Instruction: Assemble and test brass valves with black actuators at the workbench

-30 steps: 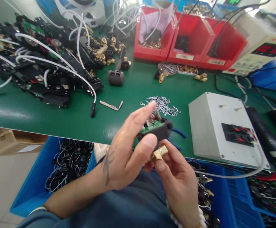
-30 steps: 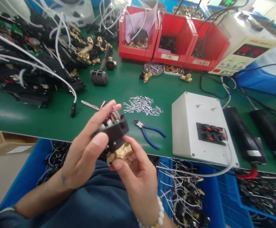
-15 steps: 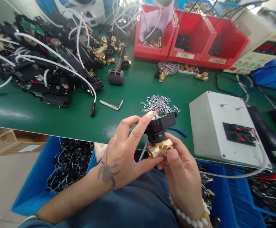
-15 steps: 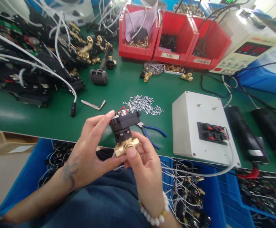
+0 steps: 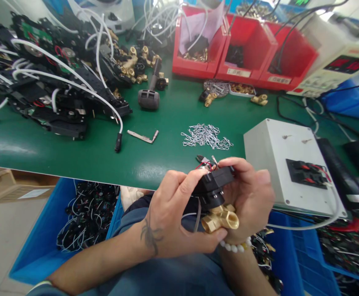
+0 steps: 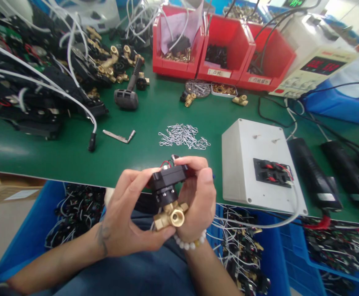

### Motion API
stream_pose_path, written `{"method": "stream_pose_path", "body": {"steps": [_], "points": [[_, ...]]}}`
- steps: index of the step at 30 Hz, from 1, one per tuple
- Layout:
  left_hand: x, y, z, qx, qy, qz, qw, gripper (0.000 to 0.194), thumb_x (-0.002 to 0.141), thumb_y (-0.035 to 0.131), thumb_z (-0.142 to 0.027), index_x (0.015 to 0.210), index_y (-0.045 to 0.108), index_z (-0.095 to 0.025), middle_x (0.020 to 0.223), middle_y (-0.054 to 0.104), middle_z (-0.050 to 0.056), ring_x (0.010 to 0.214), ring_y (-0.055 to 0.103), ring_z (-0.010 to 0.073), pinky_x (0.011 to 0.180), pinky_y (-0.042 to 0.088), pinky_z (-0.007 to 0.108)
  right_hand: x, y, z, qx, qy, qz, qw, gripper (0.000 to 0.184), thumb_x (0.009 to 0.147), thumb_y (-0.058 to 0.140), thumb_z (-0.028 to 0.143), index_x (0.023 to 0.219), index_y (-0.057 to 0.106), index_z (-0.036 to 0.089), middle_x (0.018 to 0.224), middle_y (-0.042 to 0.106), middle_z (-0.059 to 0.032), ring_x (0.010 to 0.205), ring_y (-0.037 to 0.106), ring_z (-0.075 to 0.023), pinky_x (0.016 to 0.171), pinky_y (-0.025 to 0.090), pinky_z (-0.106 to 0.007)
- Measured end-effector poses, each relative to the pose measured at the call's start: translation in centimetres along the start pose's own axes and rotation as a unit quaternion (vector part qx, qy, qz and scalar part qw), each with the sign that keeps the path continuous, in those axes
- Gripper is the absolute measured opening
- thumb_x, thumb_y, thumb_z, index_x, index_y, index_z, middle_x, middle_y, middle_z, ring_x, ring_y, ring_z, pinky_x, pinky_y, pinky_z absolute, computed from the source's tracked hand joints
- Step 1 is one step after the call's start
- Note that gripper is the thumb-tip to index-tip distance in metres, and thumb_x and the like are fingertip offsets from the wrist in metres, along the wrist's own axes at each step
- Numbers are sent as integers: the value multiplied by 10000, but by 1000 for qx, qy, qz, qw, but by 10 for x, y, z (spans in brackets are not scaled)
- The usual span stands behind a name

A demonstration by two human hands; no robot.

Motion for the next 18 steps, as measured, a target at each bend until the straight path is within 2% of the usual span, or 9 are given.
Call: {"method": "stream_pose_path", "body": {"steps": [3,5,7,10,12,15,18], "points": [[0,4,6,-4,-2,7,1000,675,739,696,-347,1320,454,-101,1053,588,93,930,584,187,823,568,300,4,2,-8,83,62,-54,993,459,986,245,504,862,589,227,824,585,-46,752,608,-185,684,526,-353],[2,4,18,-9,-15,17,1000,670,746,699,-368,1319,449,-127,1064,578,87,925,582,191,818,566,319,14,0,-12,19,49,-37,998,420,970,345,530,889,613,217,840,591,-35,776,592,-168,723,514,-332],[3,3,35,-10,-35,11,999,685,743,709,-395,1325,443,-152,1075,558,78,918,578,194,818,561,341,33,-10,-15,-104,11,-27,994,290,917,520,471,965,626,206,881,599,-31,811,583,-159,766,499,-321],[5,-1,59,5,-54,-26,998,681,740,715,-418,1324,449,-190,1032,529,51,886,570,195,784,551,353,67,-30,-23,-289,-19,-39,956,212,831,636,342,974,610,188,927,602,-53,844,581,-176,799,491,-345],[4,-3,70,13,-57,-41,997,651,758,702,-414,1321,453,-203,996,519,37,862,564,191,747,544,341,87,-36,-34,-403,-7,-2,915,160,831,631,317,909,615,179,909,599,-68,808,569,-182,801,489,-370],[4,-1,74,12,-53,-36,998,658,767,695,-418,1333,444,-198,1001,516,39,866,561,190,755,540,336,102,-28,-53,-506,17,86,858,142,823,657,309,859,642,172,856,574,-69,785,546,-201,792,485,-395],[4,1,70,17,-36,-23,999,690,760,700,-435,1343,432,-183,1053,522,58,897,564,196,801,539,346,104,-15,-61,-531,19,125,838,59,820,652,232,807,651,173,843,563,-73,828,548,-227,797,478,-396]]}}
Point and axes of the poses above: each hand's wrist, its own x-axis towards the middle knuckle, its own y-axis out of the palm, z = x × y, the point moved 4 cm from there along x, towards the middle knuckle
